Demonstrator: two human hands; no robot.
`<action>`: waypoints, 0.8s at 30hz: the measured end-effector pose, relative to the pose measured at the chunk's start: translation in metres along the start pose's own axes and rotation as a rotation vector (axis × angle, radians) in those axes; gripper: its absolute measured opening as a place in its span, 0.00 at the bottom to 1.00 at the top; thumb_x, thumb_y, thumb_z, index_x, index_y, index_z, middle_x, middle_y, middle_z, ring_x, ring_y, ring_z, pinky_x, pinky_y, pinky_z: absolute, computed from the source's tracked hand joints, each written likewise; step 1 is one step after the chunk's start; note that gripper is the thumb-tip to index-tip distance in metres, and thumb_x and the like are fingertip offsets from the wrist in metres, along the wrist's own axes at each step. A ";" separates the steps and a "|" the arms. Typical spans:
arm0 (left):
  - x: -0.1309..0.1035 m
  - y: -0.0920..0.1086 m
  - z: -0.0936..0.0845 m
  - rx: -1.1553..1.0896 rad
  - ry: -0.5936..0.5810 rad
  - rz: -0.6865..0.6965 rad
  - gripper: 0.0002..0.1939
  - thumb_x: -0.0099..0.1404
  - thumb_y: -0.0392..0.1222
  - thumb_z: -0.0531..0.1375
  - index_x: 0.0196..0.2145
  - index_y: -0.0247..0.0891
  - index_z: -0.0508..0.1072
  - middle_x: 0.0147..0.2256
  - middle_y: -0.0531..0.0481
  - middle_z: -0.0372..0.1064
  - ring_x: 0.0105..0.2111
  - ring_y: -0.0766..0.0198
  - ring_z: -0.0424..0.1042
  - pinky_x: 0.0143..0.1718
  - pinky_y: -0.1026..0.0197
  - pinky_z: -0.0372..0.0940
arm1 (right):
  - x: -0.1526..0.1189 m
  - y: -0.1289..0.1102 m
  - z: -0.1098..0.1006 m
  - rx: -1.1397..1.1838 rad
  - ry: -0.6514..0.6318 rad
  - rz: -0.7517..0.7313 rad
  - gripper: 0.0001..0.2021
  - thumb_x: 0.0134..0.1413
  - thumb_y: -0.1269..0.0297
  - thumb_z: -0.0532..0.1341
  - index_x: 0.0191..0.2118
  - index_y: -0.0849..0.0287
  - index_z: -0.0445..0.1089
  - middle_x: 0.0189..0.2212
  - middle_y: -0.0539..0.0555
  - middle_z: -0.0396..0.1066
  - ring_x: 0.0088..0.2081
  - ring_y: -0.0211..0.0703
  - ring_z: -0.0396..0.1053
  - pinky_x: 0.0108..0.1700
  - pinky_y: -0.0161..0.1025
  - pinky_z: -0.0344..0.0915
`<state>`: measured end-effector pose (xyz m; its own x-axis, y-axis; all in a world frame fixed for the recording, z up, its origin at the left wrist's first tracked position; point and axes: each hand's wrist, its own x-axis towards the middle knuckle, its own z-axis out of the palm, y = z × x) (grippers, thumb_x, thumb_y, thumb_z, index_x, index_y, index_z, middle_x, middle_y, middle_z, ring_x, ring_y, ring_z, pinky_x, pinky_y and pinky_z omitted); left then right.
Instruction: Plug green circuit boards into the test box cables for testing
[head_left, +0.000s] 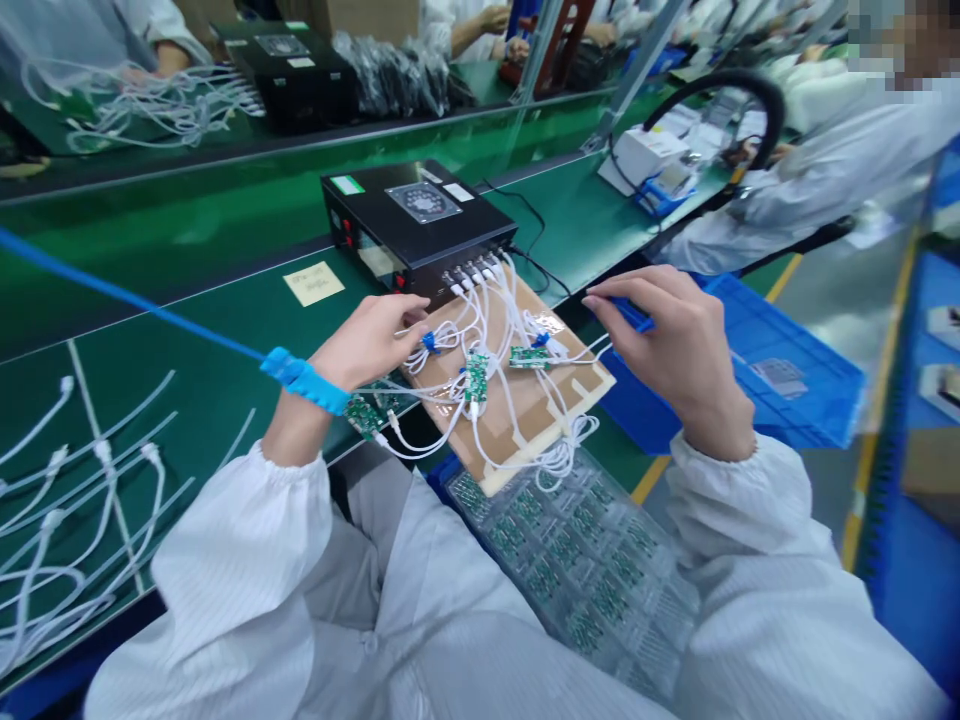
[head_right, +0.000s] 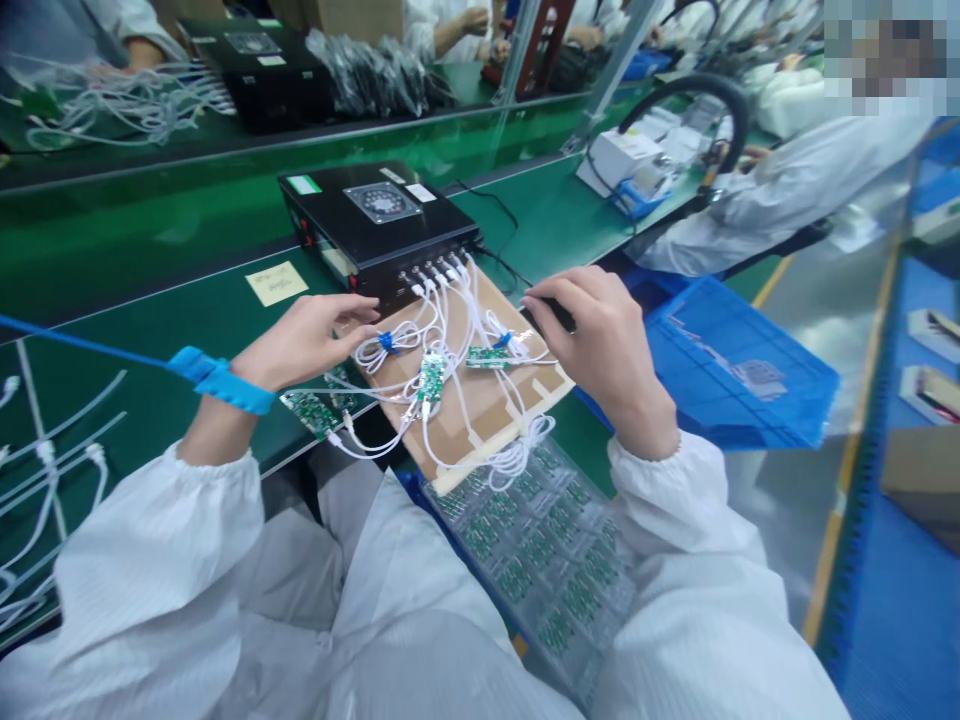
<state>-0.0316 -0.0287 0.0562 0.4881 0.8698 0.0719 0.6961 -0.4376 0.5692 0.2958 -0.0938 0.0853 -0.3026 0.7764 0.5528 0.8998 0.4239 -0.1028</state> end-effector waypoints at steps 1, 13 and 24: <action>-0.002 0.004 -0.003 -0.014 0.016 -0.006 0.22 0.70 0.41 0.59 0.59 0.35 0.74 0.53 0.41 0.77 0.51 0.54 0.77 0.57 0.54 0.69 | -0.008 0.009 -0.002 -0.014 0.015 0.046 0.13 0.71 0.56 0.56 0.46 0.52 0.78 0.41 0.60 0.78 0.43 0.56 0.73 0.46 0.53 0.66; 0.036 0.080 0.021 -0.082 -0.071 0.093 0.15 0.70 0.41 0.59 0.51 0.36 0.79 0.45 0.45 0.80 0.41 0.58 0.78 0.48 0.57 0.72 | -0.014 0.070 0.072 0.166 -0.500 0.343 0.13 0.65 0.57 0.62 0.41 0.61 0.80 0.38 0.60 0.82 0.38 0.48 0.78 0.38 0.40 0.68; 0.069 0.103 0.042 -0.094 -0.107 0.110 0.15 0.70 0.39 0.60 0.51 0.34 0.78 0.49 0.43 0.79 0.45 0.57 0.79 0.47 0.58 0.73 | 0.014 0.082 0.085 0.268 -0.673 0.386 0.07 0.60 0.67 0.63 0.36 0.61 0.80 0.33 0.58 0.80 0.33 0.46 0.76 0.34 0.40 0.64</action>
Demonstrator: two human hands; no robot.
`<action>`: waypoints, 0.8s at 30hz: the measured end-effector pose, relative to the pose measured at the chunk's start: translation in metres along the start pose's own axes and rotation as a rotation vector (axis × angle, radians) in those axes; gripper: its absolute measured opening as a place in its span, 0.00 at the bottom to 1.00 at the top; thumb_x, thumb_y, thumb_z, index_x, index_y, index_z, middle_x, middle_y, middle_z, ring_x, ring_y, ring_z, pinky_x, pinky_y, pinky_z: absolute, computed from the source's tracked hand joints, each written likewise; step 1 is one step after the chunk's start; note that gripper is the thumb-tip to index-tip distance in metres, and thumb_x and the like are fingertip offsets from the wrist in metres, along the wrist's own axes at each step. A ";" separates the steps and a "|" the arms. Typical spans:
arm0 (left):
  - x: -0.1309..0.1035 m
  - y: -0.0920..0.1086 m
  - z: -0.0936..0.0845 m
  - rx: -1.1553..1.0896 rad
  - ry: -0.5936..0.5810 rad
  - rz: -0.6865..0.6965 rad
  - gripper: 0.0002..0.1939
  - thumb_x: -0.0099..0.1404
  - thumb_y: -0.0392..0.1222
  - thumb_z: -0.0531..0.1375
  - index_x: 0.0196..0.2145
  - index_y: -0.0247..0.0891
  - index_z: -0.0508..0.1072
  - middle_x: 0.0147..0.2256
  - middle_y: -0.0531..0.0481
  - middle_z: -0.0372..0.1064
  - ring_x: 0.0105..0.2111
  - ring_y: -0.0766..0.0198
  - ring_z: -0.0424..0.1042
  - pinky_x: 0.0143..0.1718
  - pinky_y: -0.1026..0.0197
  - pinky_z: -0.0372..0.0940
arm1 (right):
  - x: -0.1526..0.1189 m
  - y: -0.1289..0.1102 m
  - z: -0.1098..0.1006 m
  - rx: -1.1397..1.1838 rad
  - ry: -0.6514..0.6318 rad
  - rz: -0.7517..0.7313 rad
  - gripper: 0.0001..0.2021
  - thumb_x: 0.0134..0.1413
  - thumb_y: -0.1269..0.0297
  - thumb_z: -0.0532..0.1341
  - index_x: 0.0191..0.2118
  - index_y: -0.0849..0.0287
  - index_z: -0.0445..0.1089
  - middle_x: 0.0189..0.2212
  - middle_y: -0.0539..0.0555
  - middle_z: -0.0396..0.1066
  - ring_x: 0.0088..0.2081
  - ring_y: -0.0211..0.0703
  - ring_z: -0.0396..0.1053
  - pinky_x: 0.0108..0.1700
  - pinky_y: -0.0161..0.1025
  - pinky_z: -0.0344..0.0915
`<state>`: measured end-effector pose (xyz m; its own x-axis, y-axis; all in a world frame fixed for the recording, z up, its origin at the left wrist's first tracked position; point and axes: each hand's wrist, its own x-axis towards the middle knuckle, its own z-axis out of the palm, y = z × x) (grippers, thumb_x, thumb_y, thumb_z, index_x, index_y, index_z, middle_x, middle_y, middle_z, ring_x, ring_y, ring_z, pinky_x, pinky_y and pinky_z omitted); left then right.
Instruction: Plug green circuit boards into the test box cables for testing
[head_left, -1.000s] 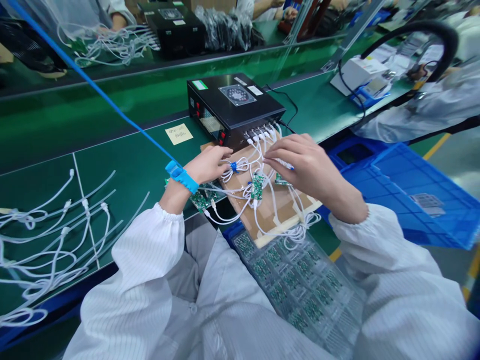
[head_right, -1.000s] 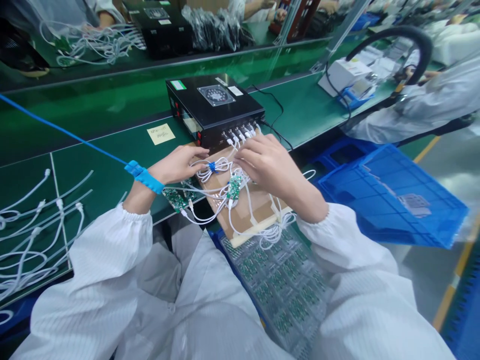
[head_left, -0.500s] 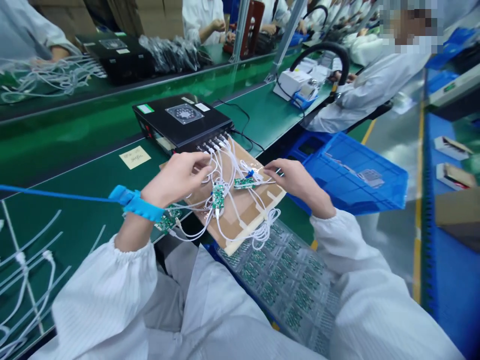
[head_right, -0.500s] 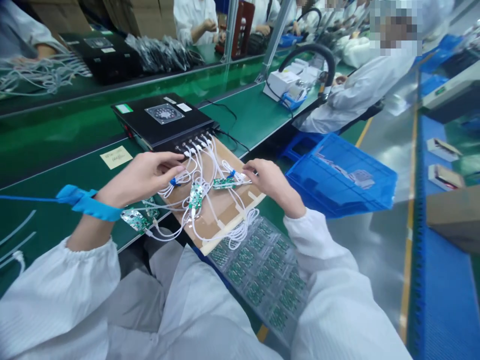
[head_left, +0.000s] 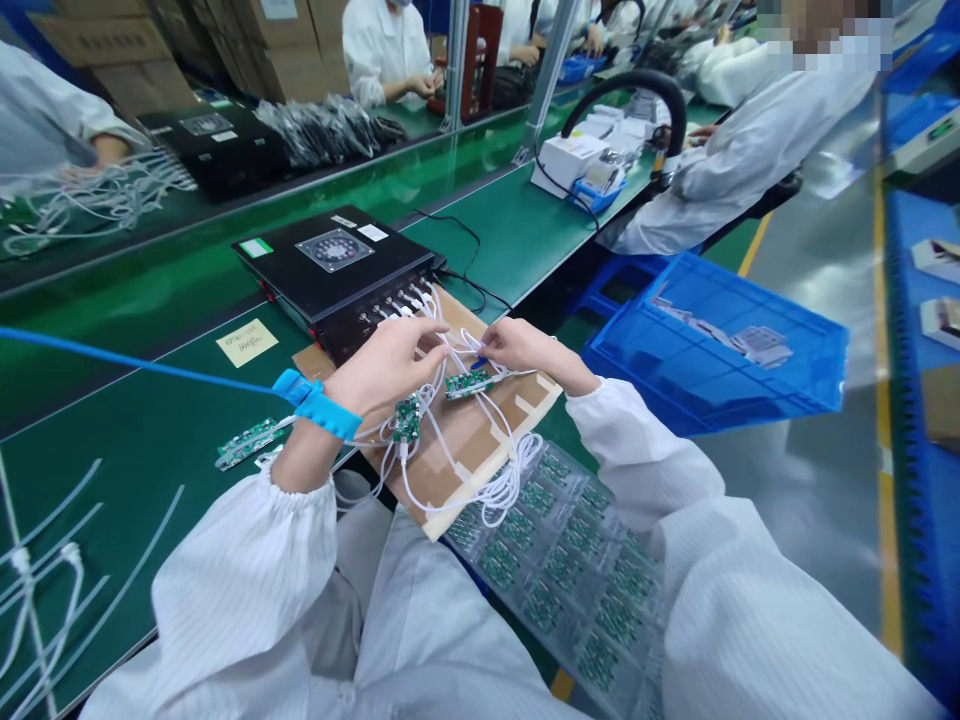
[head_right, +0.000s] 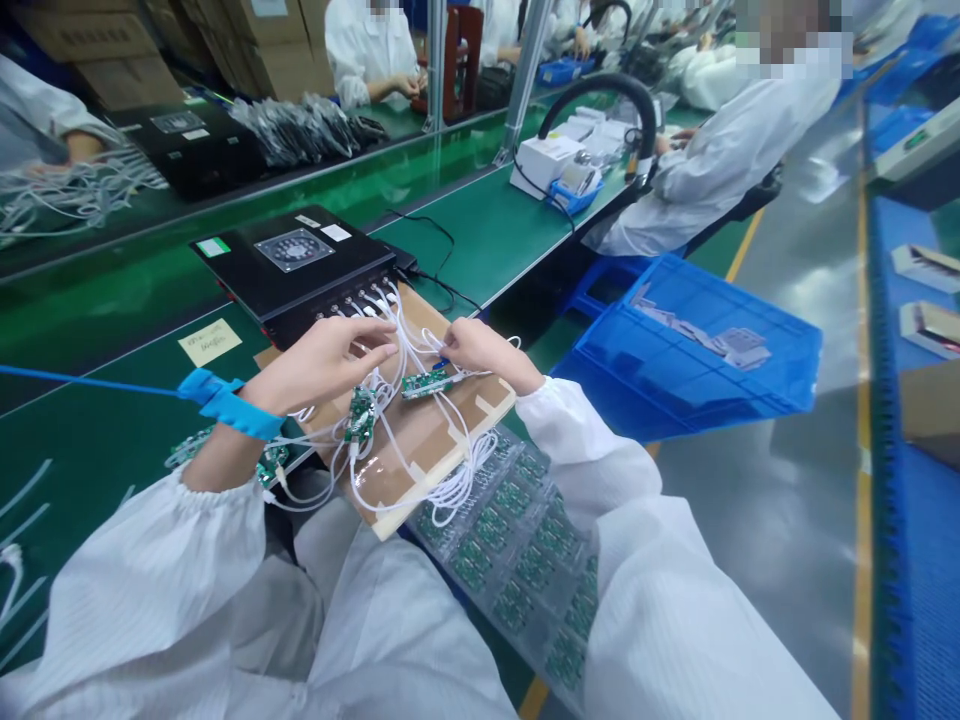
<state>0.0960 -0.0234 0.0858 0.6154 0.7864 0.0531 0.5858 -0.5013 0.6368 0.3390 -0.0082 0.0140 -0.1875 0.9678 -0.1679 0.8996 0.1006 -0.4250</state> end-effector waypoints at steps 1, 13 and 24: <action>0.005 0.002 0.003 0.008 -0.003 0.003 0.14 0.70 0.39 0.60 0.51 0.34 0.79 0.48 0.42 0.79 0.44 0.57 0.79 0.47 0.57 0.73 | 0.001 0.002 -0.002 0.024 0.001 0.007 0.07 0.60 0.66 0.63 0.37 0.61 0.79 0.33 0.58 0.80 0.33 0.46 0.75 0.34 0.40 0.65; 0.063 -0.002 0.050 0.123 -0.049 -0.057 0.05 0.67 0.38 0.62 0.37 0.34 0.77 0.39 0.40 0.79 0.41 0.55 0.77 0.43 0.55 0.68 | -0.004 0.011 0.002 0.371 0.071 0.019 0.10 0.65 0.61 0.63 0.47 0.61 0.73 0.34 0.55 0.78 0.33 0.43 0.73 0.33 0.38 0.67; 0.069 -0.001 0.063 0.162 -0.125 -0.051 0.08 0.61 0.33 0.63 0.40 0.34 0.77 0.37 0.42 0.78 0.40 0.54 0.76 0.42 0.55 0.66 | -0.007 0.014 0.006 0.572 0.110 -0.031 0.09 0.65 0.58 0.65 0.43 0.58 0.71 0.37 0.57 0.79 0.37 0.45 0.75 0.39 0.42 0.73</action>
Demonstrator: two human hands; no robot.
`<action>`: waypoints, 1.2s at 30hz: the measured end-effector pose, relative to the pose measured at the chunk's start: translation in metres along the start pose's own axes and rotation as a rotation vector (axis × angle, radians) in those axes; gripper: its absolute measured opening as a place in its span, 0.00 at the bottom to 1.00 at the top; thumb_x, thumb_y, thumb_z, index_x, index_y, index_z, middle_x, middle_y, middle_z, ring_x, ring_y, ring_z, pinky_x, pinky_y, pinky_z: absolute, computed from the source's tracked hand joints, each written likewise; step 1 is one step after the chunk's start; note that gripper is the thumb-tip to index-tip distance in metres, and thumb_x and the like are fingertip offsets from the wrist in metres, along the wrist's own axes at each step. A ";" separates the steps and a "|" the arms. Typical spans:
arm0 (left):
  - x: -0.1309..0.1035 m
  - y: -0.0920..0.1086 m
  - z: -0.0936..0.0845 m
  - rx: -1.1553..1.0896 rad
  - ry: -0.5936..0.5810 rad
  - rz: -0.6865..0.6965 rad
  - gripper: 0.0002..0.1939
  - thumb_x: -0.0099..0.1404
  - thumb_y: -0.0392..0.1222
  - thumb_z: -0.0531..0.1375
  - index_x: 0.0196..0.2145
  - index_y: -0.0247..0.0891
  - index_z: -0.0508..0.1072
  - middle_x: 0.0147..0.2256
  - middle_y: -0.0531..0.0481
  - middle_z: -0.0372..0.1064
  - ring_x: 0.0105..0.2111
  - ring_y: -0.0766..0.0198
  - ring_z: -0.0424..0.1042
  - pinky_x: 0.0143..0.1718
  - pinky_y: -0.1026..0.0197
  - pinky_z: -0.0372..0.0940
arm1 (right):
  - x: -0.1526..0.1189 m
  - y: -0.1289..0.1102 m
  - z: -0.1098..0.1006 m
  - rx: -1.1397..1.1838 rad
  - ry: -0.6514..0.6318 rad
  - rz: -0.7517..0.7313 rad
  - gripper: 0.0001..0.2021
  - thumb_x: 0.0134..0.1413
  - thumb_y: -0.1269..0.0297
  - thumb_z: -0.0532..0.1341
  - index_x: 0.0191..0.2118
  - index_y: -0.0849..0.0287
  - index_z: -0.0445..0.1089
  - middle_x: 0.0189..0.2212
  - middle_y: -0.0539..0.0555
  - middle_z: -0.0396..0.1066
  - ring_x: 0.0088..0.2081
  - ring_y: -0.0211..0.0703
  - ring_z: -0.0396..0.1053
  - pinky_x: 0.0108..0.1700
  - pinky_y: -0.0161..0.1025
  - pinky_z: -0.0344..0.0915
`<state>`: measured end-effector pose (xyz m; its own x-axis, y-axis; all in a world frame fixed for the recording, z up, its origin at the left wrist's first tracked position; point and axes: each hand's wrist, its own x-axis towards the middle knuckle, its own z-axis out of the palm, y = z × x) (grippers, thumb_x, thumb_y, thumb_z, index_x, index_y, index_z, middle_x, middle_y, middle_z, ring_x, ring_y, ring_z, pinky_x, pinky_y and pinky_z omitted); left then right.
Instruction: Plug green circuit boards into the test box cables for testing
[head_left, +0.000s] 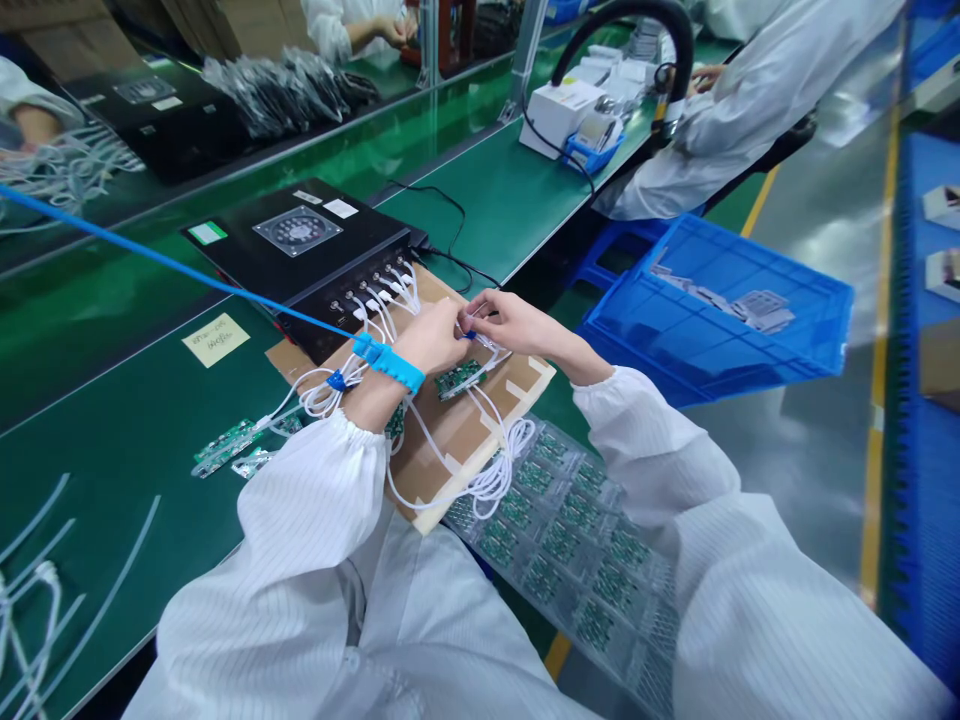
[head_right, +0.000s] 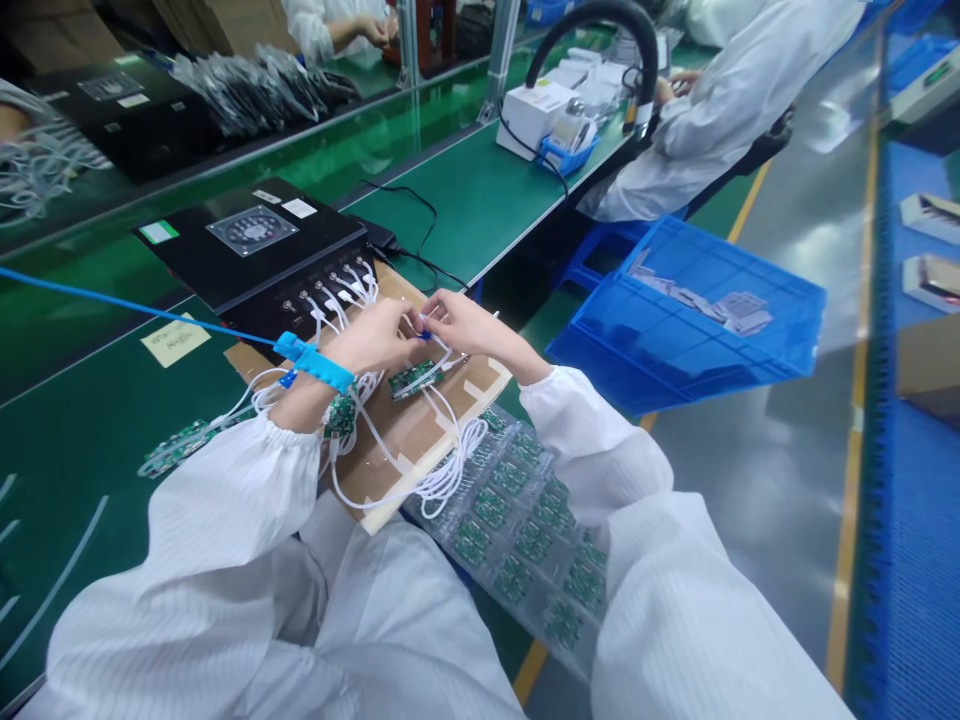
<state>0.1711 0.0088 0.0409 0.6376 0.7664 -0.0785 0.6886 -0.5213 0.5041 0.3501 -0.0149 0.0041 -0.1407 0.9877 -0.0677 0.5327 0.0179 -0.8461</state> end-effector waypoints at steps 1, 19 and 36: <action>0.000 0.000 -0.002 -0.016 0.020 -0.004 0.07 0.63 0.34 0.62 0.40 0.34 0.78 0.38 0.42 0.78 0.41 0.54 0.77 0.43 0.55 0.67 | -0.001 0.000 0.001 0.004 0.011 -0.004 0.09 0.65 0.58 0.65 0.42 0.58 0.71 0.37 0.57 0.78 0.37 0.45 0.75 0.39 0.42 0.73; 0.005 -0.011 -0.001 -0.350 0.138 -0.024 0.08 0.68 0.38 0.61 0.39 0.35 0.81 0.36 0.43 0.80 0.38 0.58 0.78 0.43 0.58 0.72 | -0.018 0.000 0.002 -0.063 -0.018 -0.093 0.15 0.65 0.55 0.62 0.47 0.60 0.79 0.35 0.53 0.79 0.30 0.39 0.72 0.32 0.35 0.66; 0.006 -0.025 0.007 -0.161 0.093 0.126 0.18 0.61 0.35 0.68 0.49 0.35 0.78 0.44 0.43 0.79 0.40 0.58 0.76 0.48 0.56 0.69 | -0.015 0.004 0.005 -0.016 0.123 -0.104 0.12 0.62 0.60 0.63 0.47 0.60 0.74 0.35 0.54 0.78 0.35 0.42 0.74 0.39 0.38 0.70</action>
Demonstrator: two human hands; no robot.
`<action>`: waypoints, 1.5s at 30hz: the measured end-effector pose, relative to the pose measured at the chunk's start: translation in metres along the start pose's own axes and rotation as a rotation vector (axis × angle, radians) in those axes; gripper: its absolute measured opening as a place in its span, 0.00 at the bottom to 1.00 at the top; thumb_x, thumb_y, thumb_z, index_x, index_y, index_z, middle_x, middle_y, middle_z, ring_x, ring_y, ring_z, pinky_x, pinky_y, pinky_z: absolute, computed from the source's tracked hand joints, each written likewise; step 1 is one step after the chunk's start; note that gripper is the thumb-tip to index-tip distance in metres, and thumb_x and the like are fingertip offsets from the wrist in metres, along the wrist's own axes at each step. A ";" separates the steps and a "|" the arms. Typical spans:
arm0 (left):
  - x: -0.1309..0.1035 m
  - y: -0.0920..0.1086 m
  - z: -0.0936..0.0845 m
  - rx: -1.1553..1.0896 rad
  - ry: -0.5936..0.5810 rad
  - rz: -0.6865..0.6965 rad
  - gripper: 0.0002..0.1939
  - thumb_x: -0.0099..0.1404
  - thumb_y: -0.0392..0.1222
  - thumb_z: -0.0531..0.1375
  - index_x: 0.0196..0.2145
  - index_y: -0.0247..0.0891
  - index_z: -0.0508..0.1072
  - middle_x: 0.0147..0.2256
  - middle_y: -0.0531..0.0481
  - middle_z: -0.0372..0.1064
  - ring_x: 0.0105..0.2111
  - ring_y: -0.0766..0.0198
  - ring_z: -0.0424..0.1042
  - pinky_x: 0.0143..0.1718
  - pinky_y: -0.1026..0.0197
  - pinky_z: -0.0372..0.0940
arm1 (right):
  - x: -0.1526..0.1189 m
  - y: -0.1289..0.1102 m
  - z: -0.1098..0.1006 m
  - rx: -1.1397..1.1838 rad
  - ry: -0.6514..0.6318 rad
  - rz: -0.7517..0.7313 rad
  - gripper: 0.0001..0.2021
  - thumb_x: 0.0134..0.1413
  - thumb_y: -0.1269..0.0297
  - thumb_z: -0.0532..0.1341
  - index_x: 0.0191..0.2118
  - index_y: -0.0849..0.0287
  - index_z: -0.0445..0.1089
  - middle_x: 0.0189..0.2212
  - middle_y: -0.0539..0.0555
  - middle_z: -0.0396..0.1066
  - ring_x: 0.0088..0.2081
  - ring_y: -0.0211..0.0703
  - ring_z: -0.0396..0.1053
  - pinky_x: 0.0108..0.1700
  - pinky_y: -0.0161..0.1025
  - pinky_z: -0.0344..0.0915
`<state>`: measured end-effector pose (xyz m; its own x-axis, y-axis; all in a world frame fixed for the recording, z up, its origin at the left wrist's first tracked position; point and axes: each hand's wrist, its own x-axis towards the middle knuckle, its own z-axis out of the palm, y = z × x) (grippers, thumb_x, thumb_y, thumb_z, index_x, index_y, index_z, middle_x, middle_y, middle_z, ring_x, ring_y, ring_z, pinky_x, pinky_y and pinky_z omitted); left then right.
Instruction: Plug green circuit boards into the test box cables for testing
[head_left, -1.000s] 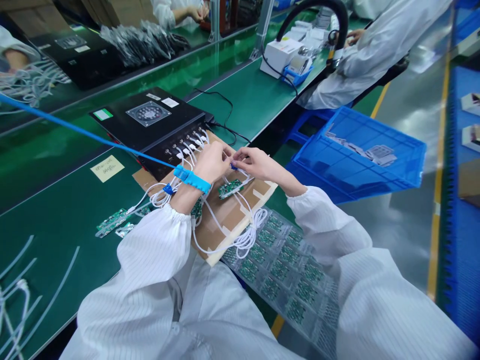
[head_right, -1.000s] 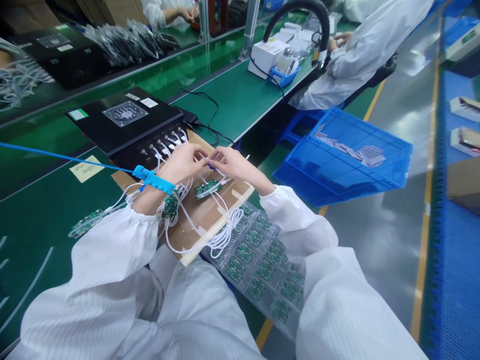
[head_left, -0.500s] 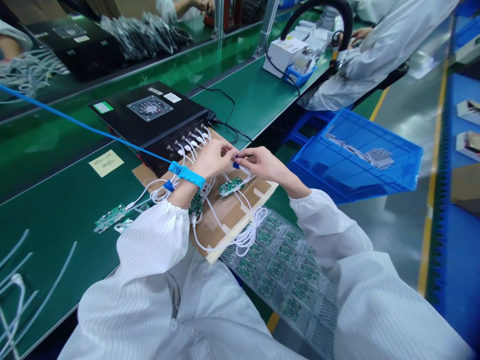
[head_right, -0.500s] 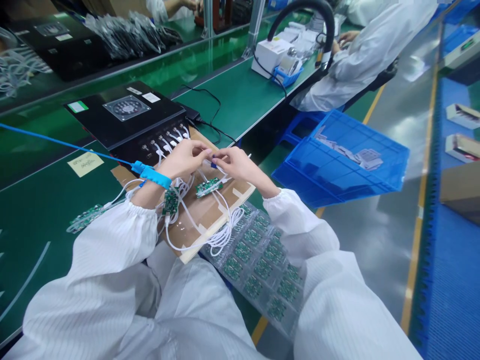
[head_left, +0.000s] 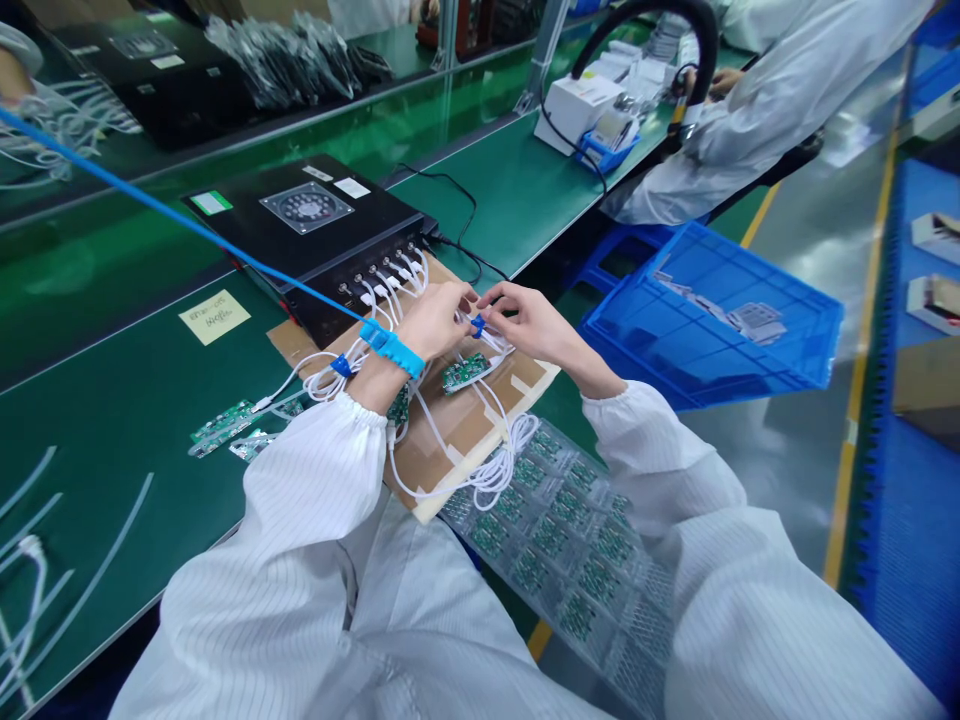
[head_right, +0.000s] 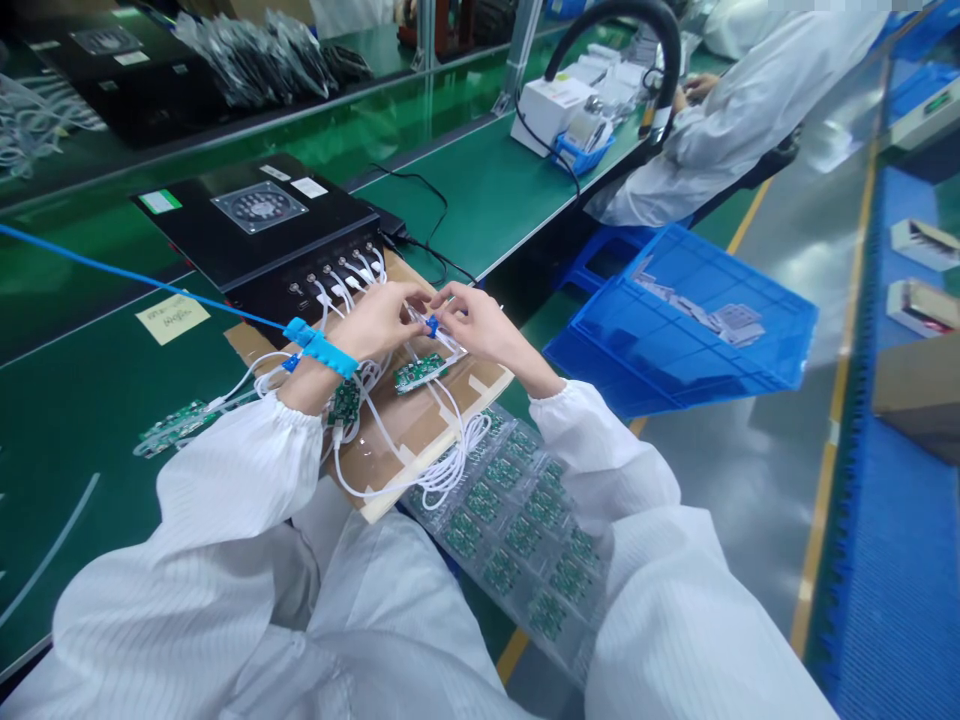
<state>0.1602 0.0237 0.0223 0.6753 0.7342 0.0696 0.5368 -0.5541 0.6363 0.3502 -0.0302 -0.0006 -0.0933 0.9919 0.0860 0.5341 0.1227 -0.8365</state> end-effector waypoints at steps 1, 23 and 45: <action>0.000 0.000 0.000 -0.003 -0.006 -0.001 0.17 0.61 0.36 0.67 0.49 0.34 0.78 0.43 0.43 0.79 0.40 0.58 0.76 0.47 0.56 0.69 | 0.000 0.001 -0.001 0.010 0.003 -0.007 0.10 0.63 0.60 0.62 0.45 0.60 0.74 0.35 0.55 0.78 0.36 0.42 0.75 0.40 0.39 0.71; -0.001 -0.002 0.001 -0.008 0.035 -0.043 0.21 0.61 0.36 0.68 0.51 0.30 0.76 0.43 0.40 0.78 0.40 0.59 0.76 0.47 0.58 0.68 | -0.004 -0.006 -0.016 -0.078 -0.152 -0.204 0.12 0.64 0.59 0.61 0.48 0.56 0.79 0.45 0.55 0.79 0.47 0.46 0.75 0.55 0.47 0.72; -0.004 -0.001 0.004 -0.023 0.049 0.045 0.11 0.60 0.34 0.68 0.42 0.37 0.79 0.40 0.46 0.78 0.37 0.62 0.74 0.41 0.59 0.68 | 0.009 -0.006 -0.015 -0.054 -0.103 0.050 0.09 0.60 0.58 0.67 0.37 0.58 0.78 0.31 0.55 0.79 0.32 0.45 0.75 0.36 0.43 0.73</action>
<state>0.1593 0.0199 0.0180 0.6724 0.7276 0.1358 0.4944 -0.5781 0.6491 0.3589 -0.0215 0.0136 -0.1495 0.9887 -0.0131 0.5846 0.0777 -0.8076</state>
